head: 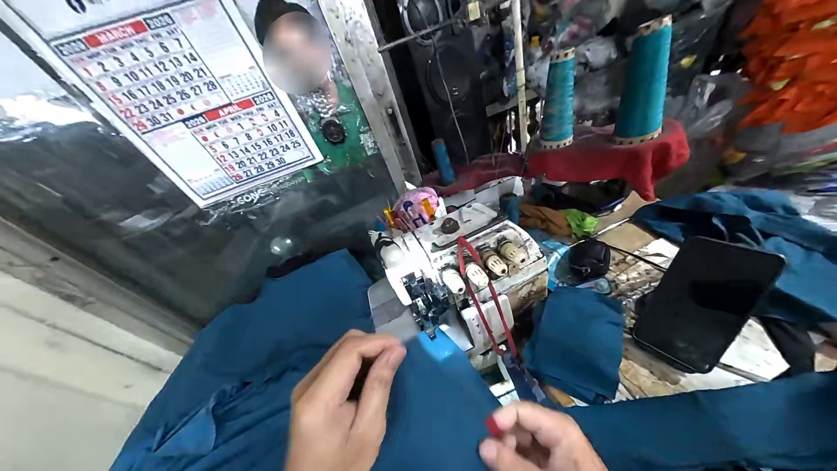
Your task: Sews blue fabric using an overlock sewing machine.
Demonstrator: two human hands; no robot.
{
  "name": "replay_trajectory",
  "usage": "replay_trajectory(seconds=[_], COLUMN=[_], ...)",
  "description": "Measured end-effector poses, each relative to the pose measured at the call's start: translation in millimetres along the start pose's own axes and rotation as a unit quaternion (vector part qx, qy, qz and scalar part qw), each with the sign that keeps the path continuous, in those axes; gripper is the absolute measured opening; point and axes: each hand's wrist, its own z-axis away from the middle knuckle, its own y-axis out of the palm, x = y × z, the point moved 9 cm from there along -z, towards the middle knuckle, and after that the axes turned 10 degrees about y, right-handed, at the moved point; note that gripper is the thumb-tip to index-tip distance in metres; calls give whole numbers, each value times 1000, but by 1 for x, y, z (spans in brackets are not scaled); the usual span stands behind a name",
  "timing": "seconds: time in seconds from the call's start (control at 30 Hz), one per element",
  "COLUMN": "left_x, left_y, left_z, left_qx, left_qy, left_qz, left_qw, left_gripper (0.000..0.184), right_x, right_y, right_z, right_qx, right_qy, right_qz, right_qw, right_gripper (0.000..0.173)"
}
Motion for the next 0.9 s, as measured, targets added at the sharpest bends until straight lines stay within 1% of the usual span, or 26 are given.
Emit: replay_trajectory(seconds=[0.03, 0.07, 0.1, 0.17, 0.2, 0.23, 0.27, 0.33, 0.37, 0.43, 0.5, 0.57, 0.6, 0.67, 0.73, 0.8, 0.9], left_x=[22, 45, 61, 69, 68, 67, 67, 62, 55, 37, 35, 52, 58, 60, 59, 57, 63], left_y=[15, 32, 46, 55, 57, 60, 61, 58, 52, 38, 37, 52, 58, 59, 56, 51, 55], left_z=[6, 16, 23, 25, 24, 25, 25, 20, 17, 11, 14, 25, 28, 28, 29, 25, 30], left_qx=[9, 35, 59, 82, 100, 118, 129, 130, 121, 75, 39, 56, 58, 60, 73, 64, 40], left_qy=[-22, -50, -65, -67, -69, -71, -67, -52, -45, -31, -39, -62, -60, -60, -73, -86, -94], left_qz=[-52, -91, -115, -134, -136, -140, -144, -131, -120, -110, -131, -167, -184, -187, -175, -152, -140], left_qw=[998, 994, 990, 985, 983, 981, 979, 981, 984, 991, 990, 982, 979, 979, 979, 983, 985], left_gripper=[18, 20, 22, 23, 26, 28, 29, 26, 24, 20, 19, 23, 23, 22, 23, 21, 19], right_x=[-20, -38, -46, -46, -45, -46, -47, -41, -34, -22, -25, -37, -40, -41, -40, -33, -24], right_y=[-4, -7, -9, -11, -12, -13, -13, -14, -15, -21, -25, -23, -22, -23, -25, -27, -27], right_z=[-8, -14, -17, -20, -19, -18, -18, -16, -12, -7, -10, -19, -24, -30, -26, -21, -16], right_qx=[-23, -35, -44, -52, -50, -39, -27, -15, -20, -60, -98, -94, -89, -88, -97, -106, -92], right_qy=[71, 126, 150, 144, 143, 148, 150, 125, 103, 58, 46, 72, 71, 31, -15, -45, -52], right_qz=[-5, -16, -20, -2, 14, 35, 59, 97, 108, 134, 183, 199, 211, 272, 315, 311, 260], right_qw=[997, 991, 987, 988, 988, 988, 986, 987, 989, 987, 977, 973, 971, 958, 944, 943, 960], right_gripper=[18, 19, 20, 23, 28, 32, 32, 21, 18, 18, 21, 21, 22, 24, 21, 20, 21])
